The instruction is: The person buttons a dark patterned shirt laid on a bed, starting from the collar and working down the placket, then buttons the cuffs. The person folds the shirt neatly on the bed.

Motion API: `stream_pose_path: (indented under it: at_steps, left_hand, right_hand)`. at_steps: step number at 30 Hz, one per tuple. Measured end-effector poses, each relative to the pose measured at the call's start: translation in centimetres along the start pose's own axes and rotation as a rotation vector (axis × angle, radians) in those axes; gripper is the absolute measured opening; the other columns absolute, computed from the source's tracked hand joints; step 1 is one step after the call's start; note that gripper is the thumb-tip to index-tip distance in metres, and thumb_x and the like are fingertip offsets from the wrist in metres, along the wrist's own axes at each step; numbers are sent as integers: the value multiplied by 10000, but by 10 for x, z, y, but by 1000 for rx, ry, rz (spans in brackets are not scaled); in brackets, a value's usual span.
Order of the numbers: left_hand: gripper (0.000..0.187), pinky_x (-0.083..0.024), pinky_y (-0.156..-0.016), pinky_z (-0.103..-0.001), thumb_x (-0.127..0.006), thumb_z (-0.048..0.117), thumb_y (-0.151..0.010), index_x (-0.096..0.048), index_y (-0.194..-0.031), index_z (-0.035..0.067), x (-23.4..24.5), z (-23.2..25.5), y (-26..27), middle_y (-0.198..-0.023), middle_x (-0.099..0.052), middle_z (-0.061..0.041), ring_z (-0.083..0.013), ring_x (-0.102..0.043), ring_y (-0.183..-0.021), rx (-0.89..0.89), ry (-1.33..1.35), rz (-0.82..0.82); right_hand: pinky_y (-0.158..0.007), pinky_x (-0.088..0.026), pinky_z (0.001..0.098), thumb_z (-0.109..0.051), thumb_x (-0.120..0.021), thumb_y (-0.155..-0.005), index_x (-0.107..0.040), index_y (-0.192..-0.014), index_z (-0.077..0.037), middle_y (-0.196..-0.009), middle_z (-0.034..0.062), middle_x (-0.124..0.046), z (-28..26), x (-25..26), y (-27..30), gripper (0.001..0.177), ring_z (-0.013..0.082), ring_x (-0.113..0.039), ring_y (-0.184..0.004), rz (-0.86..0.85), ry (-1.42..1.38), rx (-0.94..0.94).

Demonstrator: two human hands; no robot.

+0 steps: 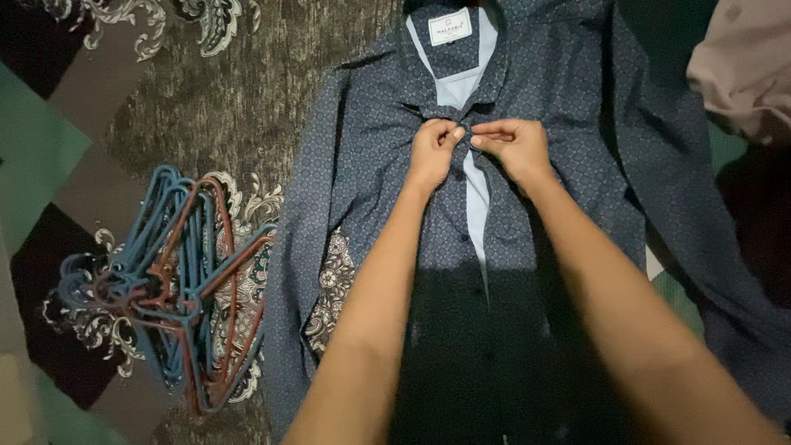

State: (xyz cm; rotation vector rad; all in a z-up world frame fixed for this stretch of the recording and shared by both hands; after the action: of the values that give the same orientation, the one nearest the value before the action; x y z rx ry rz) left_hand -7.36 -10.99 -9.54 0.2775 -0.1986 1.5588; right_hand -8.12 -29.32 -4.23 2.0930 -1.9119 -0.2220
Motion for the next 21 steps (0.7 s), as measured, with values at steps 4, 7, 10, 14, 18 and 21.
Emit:
stream_pose_path:
  at_steps: [4, 7, 10, 14, 18, 21]
  left_hand:
    - [204, -504, -704, -308, -806, 177, -852, -720, -902, -1, 4, 21, 6, -848, -642, -61, -165, -605, -768, -36, 16, 15]
    - [269, -523, -765, -307, -858, 180, -784, -712, -923, 2, 13, 49, 14, -890, -668, -71, -180, -639, -832, -165, -40, 23]
    - [271, -544, -791, -299, -856, 156, -762, -723, -951, 13, 17, 69, 19, -934, -699, -75, -184, -676, -864, -172, -92, 50]
    - [236, -545, -743, -291, -855, 149, -751, -749, -924, 29, 17, 78, 22, -919, -731, -70, -178, -692, -818, -111, -78, 107]
    - [191, -537, -728, -285, -844, 141, -777, -773, -922, 40, 18, 72, 20, -908, -744, -56, -166, -696, -809, -115, -36, 93]
    - [163, -534, -718, -286, -829, 122, -789, -770, -910, 31, 16, 61, 17, -875, -733, -52, -156, -684, -785, -88, -15, 58]
  right_hand:
    - [-793, -584, 241, -64, -813, -854, -780, -1070, 18, -992, 105, -788, 6, 2, -3, 233, 120, -730, -855, 21, -44, -11]
    - [-784, -579, 240, -50, -799, -858, -774, -1079, 31, -992, 110, -785, 11, 2, -5, 237, 127, -728, -851, 10, -120, -47]
    - [-796, -580, 230, -40, -771, -874, -765, -1100, 38, -1001, 108, -784, 12, 2, -7, 240, 125, -736, -862, -7, -150, -60]
    - [-786, -587, 221, -36, -741, -899, -748, -1114, 44, -1011, 104, -778, 14, 2, -8, 230, 117, -742, -862, -9, -206, -82]
    - [-754, -575, 221, -38, -728, -923, -740, -1127, 48, -996, 103, -773, 17, 3, -9, 221, 115, -729, -843, -28, -217, -90]
    - [-732, -576, 227, -37, -721, -926, -738, -1122, 55, -979, 103, -769, 18, 2, -9, 218, 122, -724, -820, -44, -220, -117]
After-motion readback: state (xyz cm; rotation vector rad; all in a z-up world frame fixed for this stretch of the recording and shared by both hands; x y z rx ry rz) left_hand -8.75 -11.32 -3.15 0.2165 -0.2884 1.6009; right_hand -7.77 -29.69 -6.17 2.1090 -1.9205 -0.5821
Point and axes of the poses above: each hand's wrist, its own y-axis away from the middle knuckle, its own x-axis out of the back of the hand, z = x × y, the point moved 3 cm from there along -y, towards the middle knuckle
